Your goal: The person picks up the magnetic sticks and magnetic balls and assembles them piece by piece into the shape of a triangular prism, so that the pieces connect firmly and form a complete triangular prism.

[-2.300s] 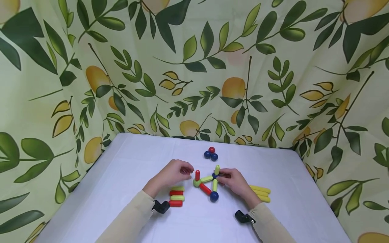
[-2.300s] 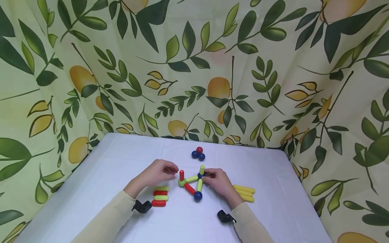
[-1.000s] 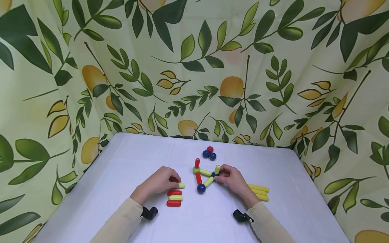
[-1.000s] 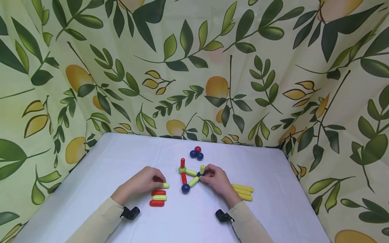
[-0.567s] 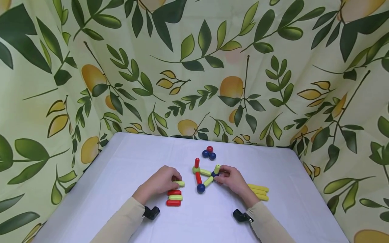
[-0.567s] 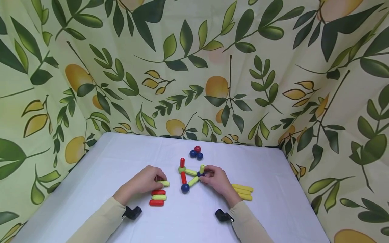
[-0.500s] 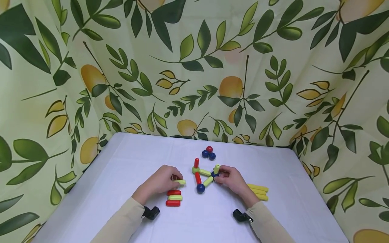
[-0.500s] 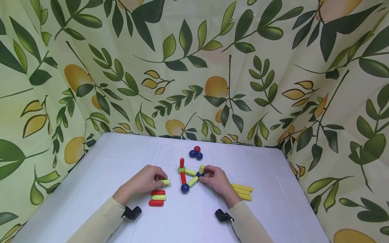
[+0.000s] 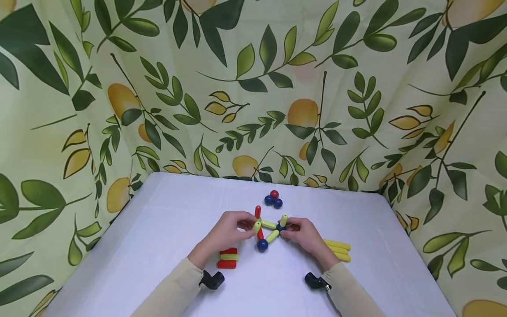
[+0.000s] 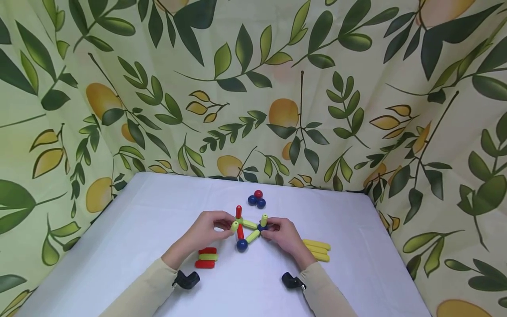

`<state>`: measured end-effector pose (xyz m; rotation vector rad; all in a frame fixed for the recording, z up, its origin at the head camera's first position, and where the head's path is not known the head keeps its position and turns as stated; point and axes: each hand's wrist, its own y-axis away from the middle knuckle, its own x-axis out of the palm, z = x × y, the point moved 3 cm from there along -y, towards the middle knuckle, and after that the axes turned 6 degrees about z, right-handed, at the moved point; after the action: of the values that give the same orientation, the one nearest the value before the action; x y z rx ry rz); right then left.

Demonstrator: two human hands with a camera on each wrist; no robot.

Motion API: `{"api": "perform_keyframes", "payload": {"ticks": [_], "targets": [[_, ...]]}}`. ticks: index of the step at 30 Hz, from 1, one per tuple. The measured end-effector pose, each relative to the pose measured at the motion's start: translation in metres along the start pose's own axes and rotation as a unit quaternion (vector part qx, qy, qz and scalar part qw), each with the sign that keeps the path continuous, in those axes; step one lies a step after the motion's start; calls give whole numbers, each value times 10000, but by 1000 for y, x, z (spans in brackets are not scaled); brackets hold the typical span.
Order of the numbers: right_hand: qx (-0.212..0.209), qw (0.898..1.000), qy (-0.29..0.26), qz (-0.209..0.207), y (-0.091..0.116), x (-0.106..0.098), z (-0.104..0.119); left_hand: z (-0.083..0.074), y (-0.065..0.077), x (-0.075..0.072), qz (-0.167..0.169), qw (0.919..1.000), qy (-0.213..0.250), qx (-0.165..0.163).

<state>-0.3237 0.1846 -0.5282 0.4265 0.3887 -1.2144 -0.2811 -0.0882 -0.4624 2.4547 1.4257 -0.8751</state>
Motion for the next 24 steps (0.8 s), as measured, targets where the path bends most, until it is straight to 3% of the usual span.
{"api": "perform_keyframes", "payload": {"ticks": [5,11,24], "targets": [[1,10000,95,-25,0,-1,-2,-8,-6,13,-69,9995,220,-229],[7,10000,72,-12,0,-1,-1,-6,-6,20,-79,9985,196,-514],[14,9999,92,69,1,-2,1,2,-11,31,-64,9986,91,-513]]}}
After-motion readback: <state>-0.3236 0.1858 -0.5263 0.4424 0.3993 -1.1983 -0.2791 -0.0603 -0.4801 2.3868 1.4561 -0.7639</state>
